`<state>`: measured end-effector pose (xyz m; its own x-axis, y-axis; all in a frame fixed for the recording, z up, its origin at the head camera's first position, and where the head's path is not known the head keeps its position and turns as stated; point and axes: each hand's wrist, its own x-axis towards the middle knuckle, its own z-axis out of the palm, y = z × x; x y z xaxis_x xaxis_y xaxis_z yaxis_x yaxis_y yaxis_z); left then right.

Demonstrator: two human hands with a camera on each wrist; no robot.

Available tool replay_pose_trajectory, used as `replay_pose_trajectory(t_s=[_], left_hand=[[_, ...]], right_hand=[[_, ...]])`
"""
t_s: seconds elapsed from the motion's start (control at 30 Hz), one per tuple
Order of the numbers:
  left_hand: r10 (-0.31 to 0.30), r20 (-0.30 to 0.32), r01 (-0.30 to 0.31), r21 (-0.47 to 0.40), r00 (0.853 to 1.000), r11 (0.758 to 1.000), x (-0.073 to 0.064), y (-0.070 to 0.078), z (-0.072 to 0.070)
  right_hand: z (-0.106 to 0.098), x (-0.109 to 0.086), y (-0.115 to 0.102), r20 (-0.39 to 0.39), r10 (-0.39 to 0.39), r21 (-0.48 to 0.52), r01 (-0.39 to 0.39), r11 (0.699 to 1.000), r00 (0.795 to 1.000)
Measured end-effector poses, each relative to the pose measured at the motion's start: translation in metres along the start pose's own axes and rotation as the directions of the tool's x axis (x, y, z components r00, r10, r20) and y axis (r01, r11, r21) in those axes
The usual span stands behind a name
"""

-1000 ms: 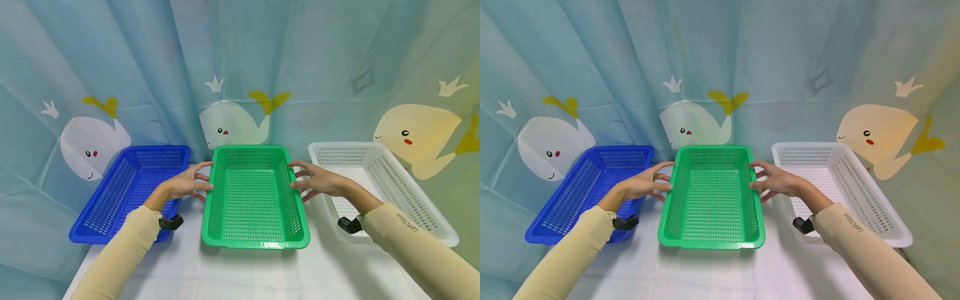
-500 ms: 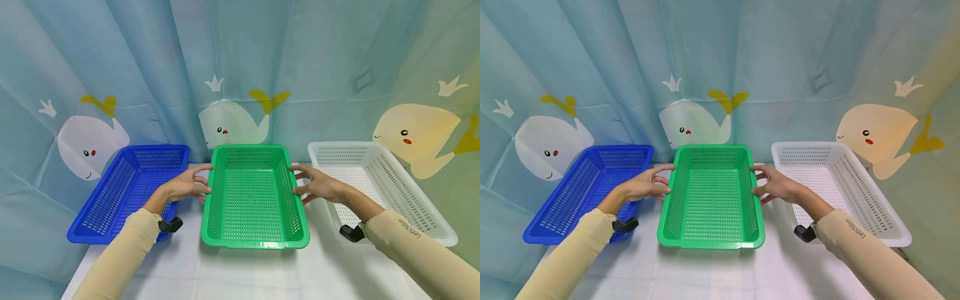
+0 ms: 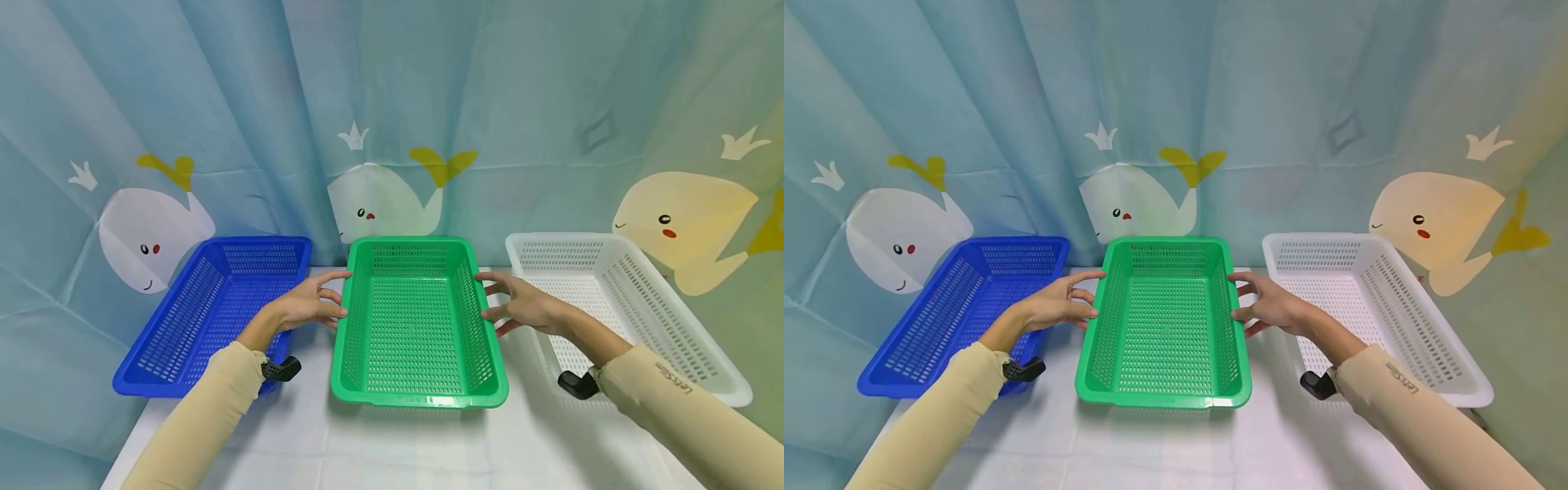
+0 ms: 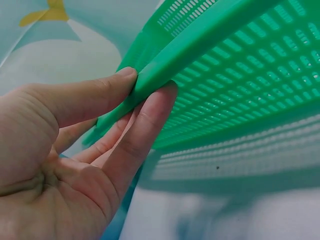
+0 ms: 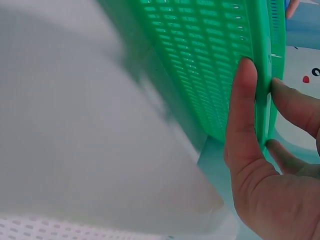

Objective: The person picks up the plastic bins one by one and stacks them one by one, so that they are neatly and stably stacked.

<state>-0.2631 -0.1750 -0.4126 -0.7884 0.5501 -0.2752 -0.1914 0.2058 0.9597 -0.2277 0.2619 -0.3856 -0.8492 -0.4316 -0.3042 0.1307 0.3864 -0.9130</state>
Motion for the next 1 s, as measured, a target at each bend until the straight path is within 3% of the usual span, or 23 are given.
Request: replay_pose_trajectory(t_s=[0.33, 0.6, 1.0], left_hand=[[0.007, -0.013, -0.007, -0.010, 1.000, 1.000, -0.002, 0.004, 0.002], [0.009, -0.054, -0.006, 0.059, 0.998, 0.998, -0.007, 0.009, 0.000], [0.048, -0.105, -0.038, 0.091, 0.993, 0.995, -0.023, 0.031, -0.001]], right_hand=[[0.002, -0.002, -0.002, -0.014, -0.024, -0.015, 0.024, 1.000, 1.000], [0.006, -0.008, -0.010, -0.017, -0.043, 0.003, 0.043, 0.999, 0.999], [-0.002, -0.025, -0.036, -0.056, -0.128, -0.035, 0.126, 0.991, 0.990]])
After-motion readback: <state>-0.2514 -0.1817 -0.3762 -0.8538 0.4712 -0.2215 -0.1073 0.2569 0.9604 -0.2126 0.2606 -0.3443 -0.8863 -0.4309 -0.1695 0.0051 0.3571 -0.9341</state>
